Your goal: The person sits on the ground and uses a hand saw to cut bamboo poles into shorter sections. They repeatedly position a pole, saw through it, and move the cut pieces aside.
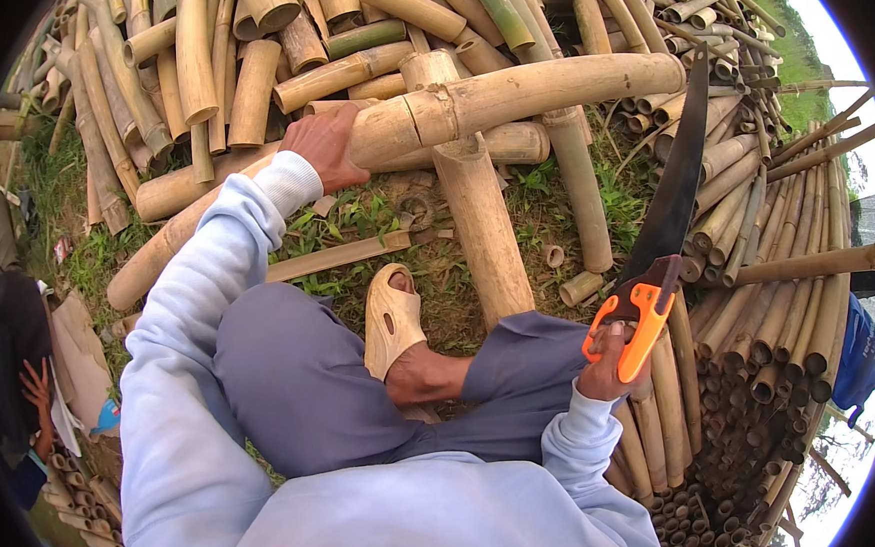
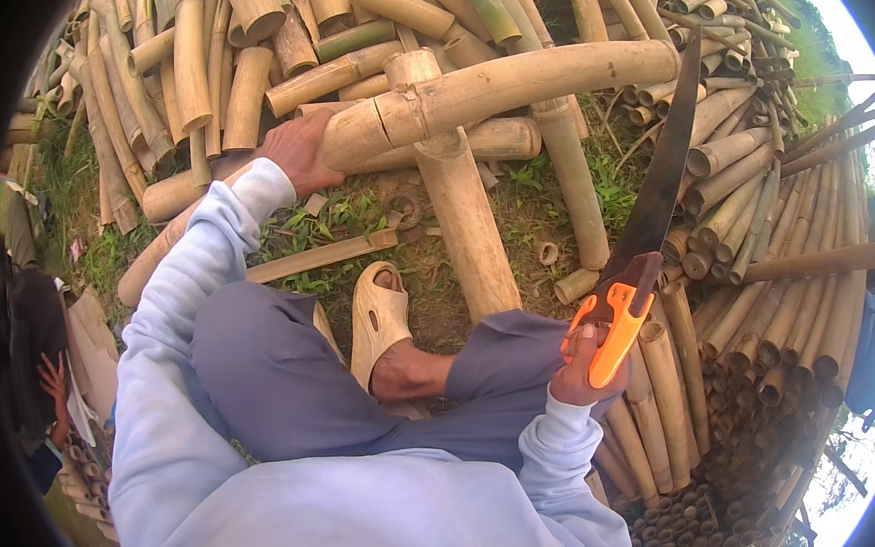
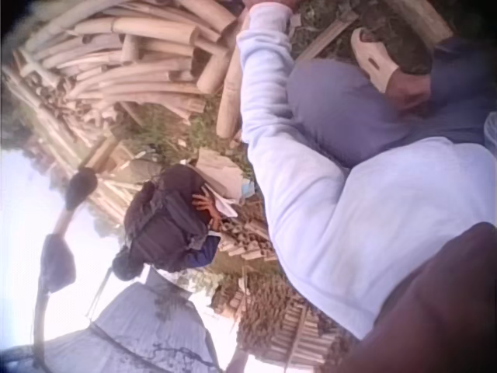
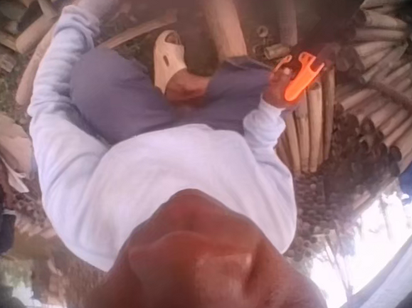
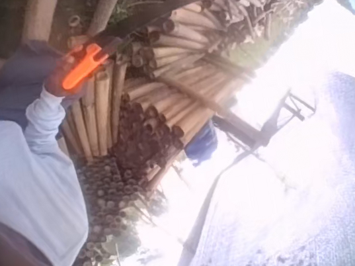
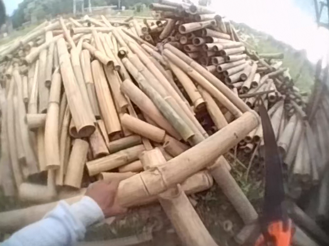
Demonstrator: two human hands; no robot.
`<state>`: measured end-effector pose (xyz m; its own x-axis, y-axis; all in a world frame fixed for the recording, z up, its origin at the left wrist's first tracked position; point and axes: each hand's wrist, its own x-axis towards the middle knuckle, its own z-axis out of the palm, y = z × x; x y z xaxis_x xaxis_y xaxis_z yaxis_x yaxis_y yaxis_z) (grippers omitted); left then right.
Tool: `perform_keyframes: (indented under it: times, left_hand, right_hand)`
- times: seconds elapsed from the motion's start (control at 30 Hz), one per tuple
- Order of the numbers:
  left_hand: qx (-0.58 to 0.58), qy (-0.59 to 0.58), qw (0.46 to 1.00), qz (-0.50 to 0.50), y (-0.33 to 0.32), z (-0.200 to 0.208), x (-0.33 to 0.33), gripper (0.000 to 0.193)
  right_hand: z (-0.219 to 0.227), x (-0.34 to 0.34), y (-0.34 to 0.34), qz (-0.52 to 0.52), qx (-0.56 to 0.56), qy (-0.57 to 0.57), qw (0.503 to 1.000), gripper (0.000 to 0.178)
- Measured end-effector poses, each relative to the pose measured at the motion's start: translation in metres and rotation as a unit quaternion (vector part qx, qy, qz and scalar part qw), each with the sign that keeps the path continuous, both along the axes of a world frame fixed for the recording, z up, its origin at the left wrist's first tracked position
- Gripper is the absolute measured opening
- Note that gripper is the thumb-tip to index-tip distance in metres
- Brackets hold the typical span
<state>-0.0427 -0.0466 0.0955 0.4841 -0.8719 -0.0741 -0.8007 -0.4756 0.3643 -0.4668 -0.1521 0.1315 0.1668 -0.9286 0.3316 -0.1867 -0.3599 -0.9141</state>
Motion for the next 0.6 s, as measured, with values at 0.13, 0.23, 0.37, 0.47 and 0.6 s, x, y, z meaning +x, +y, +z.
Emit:
perform_keyframes:
  times: [0.13,0.23,0.37,0.47,0.6]
  left_hand:
    - [0.029,-0.017,0.999,-0.010,-0.008,-0.045,-0.011,0.067]
    - [0.040,-0.042,0.998,-0.012,-0.013,-0.073,-0.005,0.064]
    - [0.062,-0.013,0.998,-0.009,-0.025,-0.068,0.003,0.064]
    - [0.053,-0.023,0.998,-0.013,-0.021,-0.073,0.006,0.063]
    - [0.097,0.067,0.992,-0.042,-0.023,-0.054,0.021,0.068]
  right_hand:
    - [0.010,0.013,-0.002,0.024,0.001,-0.031,0.999,0.014]
    - [0.014,0.025,0.004,0.046,0.003,-0.039,0.998,0.011]
    - [0.022,0.030,0.015,0.091,0.014,-0.019,0.996,0.009]
    - [0.028,0.028,0.030,0.114,0.024,0.009,0.993,0.008]
    - [0.023,0.025,0.027,0.155,-0.014,0.017,0.988,0.009]
